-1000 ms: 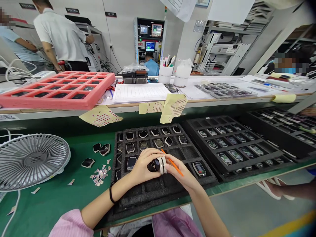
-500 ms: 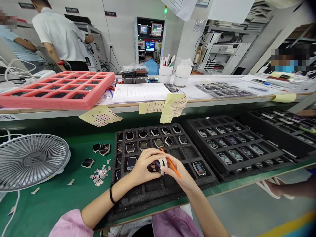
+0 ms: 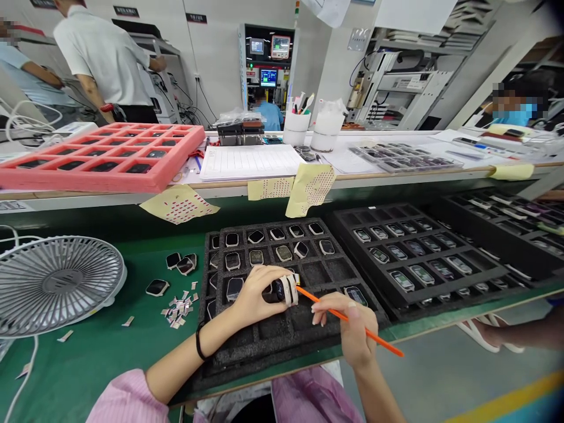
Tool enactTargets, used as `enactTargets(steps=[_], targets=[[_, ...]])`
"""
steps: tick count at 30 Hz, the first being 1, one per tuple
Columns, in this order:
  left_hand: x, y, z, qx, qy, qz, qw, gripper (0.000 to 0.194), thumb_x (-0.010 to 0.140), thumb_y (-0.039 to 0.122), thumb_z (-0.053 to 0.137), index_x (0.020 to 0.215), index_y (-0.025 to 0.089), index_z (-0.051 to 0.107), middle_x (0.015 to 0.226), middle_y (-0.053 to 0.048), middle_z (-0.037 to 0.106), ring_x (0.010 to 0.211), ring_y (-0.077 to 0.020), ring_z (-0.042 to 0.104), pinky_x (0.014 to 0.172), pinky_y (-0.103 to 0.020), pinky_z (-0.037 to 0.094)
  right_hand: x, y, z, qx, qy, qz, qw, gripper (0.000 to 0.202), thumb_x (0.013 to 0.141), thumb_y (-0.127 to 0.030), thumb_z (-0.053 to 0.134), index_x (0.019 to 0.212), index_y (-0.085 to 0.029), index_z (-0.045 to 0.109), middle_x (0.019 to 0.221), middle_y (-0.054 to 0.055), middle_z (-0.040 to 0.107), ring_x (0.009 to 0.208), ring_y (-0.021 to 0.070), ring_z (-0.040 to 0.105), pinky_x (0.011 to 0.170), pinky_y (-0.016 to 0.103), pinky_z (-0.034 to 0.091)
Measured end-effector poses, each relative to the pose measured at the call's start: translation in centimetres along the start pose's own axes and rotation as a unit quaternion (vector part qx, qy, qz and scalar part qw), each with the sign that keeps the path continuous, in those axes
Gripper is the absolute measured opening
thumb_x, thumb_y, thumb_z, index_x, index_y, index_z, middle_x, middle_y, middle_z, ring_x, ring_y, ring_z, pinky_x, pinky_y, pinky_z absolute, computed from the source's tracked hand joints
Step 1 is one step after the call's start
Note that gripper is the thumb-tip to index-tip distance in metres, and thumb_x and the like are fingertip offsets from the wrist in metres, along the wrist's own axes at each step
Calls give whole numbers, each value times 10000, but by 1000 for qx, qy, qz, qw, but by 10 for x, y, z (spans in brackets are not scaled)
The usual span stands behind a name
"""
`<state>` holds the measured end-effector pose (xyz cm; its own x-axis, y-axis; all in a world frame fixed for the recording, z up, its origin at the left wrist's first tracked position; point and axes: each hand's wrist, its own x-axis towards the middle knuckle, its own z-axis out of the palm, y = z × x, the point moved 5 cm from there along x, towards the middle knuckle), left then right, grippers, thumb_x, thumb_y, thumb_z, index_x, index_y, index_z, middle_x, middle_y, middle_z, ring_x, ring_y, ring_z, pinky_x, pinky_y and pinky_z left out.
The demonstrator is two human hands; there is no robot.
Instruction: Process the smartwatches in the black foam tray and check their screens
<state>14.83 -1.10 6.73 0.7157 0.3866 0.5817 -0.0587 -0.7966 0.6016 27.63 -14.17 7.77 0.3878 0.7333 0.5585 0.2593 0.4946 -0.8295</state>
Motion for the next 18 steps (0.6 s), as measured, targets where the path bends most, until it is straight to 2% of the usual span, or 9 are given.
enactTargets(steps=[14, 18], targets=[[-1, 0, -1, 6, 9, 11, 1000, 435, 700, 216, 723, 1114, 200, 590, 1078, -94, 691, 986, -250, 637, 876, -396, 433, 2, -1, 1, -31, 31, -23, 999, 470, 977, -219, 295, 785, -183, 722, 562, 34, 616, 504, 143, 559, 438, 262, 406], [-4, 0, 0, 11, 21, 20, 999, 432, 706, 228, 722, 1117, 195, 593, 1066, -101, 691, 963, -246, 634, 854, -391, 461, 5, -7, 5, -67, 30, -70, 995, 461, 964, -189, 303, 772, -176, 721, 523, 20, 579, 498, 139, 548, 463, 270, 420]])
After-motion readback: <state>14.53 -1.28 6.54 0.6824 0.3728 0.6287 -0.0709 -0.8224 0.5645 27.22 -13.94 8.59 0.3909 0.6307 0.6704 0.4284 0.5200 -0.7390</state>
